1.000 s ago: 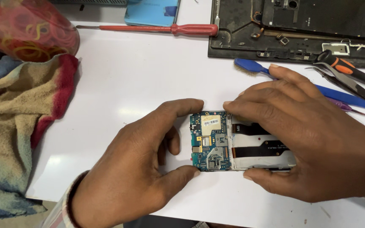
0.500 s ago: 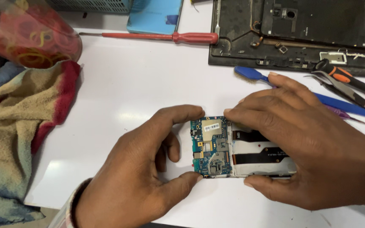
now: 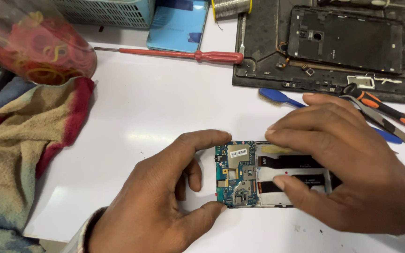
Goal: The person cleans the interior of a disassembled mobile phone with a brush, then uses a pick and tweezers to reposition the motherboard and connect ribbon cables inside the phone chassis.
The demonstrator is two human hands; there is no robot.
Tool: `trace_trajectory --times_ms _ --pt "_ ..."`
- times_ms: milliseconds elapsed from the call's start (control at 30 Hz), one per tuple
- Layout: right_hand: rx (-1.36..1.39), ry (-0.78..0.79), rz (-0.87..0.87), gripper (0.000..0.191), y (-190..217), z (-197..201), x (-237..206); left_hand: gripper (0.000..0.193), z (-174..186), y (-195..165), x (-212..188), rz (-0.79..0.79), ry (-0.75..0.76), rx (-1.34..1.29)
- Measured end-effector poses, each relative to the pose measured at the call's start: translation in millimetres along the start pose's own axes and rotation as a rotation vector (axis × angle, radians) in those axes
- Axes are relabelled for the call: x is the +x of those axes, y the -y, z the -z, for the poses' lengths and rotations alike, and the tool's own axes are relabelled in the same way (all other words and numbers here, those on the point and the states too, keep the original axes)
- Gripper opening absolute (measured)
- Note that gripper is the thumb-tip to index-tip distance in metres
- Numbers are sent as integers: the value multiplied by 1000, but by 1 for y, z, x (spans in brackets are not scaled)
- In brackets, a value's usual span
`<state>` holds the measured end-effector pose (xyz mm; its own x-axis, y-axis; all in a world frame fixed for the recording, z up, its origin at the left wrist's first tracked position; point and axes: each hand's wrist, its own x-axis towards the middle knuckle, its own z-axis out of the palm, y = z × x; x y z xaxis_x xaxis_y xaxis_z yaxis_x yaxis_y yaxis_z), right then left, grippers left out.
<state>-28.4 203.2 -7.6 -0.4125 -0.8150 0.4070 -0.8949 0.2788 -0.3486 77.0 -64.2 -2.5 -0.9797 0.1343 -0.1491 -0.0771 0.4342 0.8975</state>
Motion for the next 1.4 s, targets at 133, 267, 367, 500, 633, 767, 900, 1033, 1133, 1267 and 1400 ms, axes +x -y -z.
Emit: trace_trajectory --times_ms 133,267,367,500,633,767,900,1033,1133,1267,1400 --pt "-22 -52 -37 50 -1 0 2 80 0 -1 0 -17 -5 22" --pt "-2 1 -46 52 -2 1 3 81 1 -1 2 -28 -1 62" --pt "19 8 -46 50 -2 1 4 82 1 -2 3 44 19 55" --pt "41 6 -48 48 -2 4 7 83 2 -4 4 50 20 78" --pt "48 -5 -87 46 1 5 9 82 4 -8 3 46 27 94" --pt "20 -27 -98 42 1 8 12 83 5 -14 5 90 35 102" --pt "32 -56 -96 39 0 9 12 85 7 -15 4 67 39 113" --pt "37 -64 -104 37 -1 11 11 86 6 -15 4 104 43 110" --pt "19 -70 -90 37 -3 12 11 87 7 -12 4 69 29 99" --pt "18 -63 -102 34 -3 12 10 87 4 -4 3 72 25 89" --pt "29 -52 -120 32 -4 12 10 89 3 -2 5 119 41 89"
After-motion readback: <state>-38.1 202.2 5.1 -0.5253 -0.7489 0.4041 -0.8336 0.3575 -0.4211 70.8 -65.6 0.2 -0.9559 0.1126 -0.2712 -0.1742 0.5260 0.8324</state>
